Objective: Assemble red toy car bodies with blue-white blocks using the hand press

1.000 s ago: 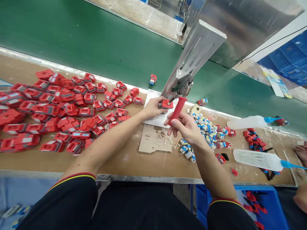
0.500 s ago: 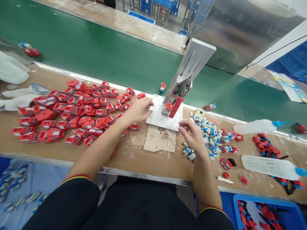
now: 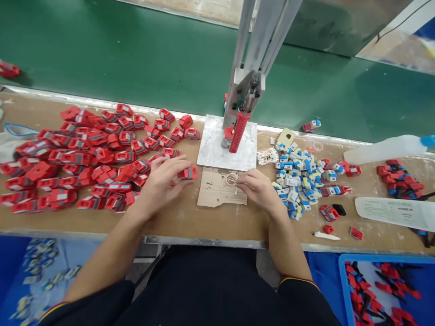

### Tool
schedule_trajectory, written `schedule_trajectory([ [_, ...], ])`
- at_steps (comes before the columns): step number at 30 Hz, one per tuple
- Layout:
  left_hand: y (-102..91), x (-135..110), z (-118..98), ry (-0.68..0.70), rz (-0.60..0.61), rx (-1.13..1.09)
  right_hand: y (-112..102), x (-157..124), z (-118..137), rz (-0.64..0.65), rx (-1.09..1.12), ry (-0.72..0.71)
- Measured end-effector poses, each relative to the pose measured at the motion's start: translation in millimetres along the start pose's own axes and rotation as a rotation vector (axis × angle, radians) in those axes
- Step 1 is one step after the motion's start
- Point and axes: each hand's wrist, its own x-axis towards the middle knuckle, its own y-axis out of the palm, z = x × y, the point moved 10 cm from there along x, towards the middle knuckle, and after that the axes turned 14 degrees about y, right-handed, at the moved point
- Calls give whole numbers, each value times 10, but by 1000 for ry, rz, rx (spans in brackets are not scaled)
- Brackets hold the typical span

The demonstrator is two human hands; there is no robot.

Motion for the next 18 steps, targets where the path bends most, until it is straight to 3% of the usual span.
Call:
schedule_trajectory([
  [3,46,132,-41,-83,-246,-310,95,33,16,-33,-8,-4],
  [7,368,200,45,-167,-375,-544,154,64,-17,-39,62,8],
  [10,542,121,128,-220,-402,-635,6,55,-77,-86,194,56],
  [13,590,37,115,-236,-390,-622,-269,34,-84,-203,371,106],
  [16,642,18,27,-235,-333,-621,-535,7,26,-377,570,98],
  [18,669,27,-42,-227,-312,-641,-594,4,155,-452,633,71],
])
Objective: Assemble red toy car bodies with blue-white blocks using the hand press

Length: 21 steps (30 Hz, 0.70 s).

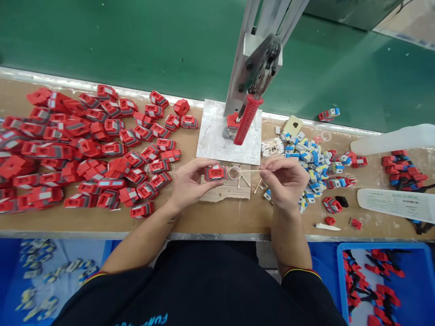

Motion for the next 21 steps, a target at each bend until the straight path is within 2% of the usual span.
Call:
schedule_trajectory([
  [3,66,-4,-89,35,28,9,167,-51,77,1,8,-19],
  [6,118,3,-192,104,76,55,263,-120,6,19,32,3],
  [10,136,-1,-252,155,103,88,264,-181,-139,5,32,55],
  [13,148,-12,-230,134,117,104,276,-192,-216,7,16,105],
  [21,165,10,-243,120,133,108,328,-199,-229,50,52,106],
])
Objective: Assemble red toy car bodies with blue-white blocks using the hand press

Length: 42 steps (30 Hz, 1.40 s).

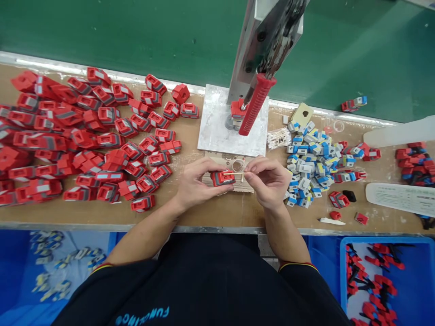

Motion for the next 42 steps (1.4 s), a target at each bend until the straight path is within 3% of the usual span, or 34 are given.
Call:
schedule_trajectory([
  [15,10,-28,32,-25,12,4,20,11,-47,13,-71,34],
  [23,-33,-22,10,9,-26,17,-85,-6,46,-69,-146,-56],
  [33,-64,11,-66,88,-37,77,-54,-14,155,-6,-139,-125],
  [37,-80,8,-45,65,-35,88,-235,17,153,-59,-80,-121],
  [39,-104,6,-39,66,-44,88,-328,45,129,-71,-126,-98],
  [42,-133,-8,-2,51,-51,82,-292,91,27,21,-328,-34],
])
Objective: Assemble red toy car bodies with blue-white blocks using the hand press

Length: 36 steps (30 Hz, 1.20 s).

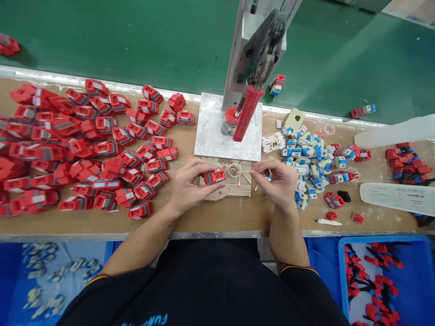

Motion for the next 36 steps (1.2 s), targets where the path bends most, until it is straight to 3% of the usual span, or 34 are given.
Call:
schedule_trajectory([
  [5,-38,-28,81,-39,-41,-4,263,-3,-93,136,-268,-39],
  [12,-16,-26,86,-31,-19,24,448,-12,-175,212,-347,-80],
  [16,-20,-32,82,-19,-9,47,368,0,-131,226,-277,-45],
  [22,37,5,-36,65,33,73,2,0,36,-32,117,-15],
  [25,80,25,-105,106,73,100,67,-38,111,-27,245,-33],
  [29,96,33,-148,135,91,121,230,-57,151,51,265,-26],
  [36,93,28,-157,155,70,93,302,-62,121,88,264,-22],
])
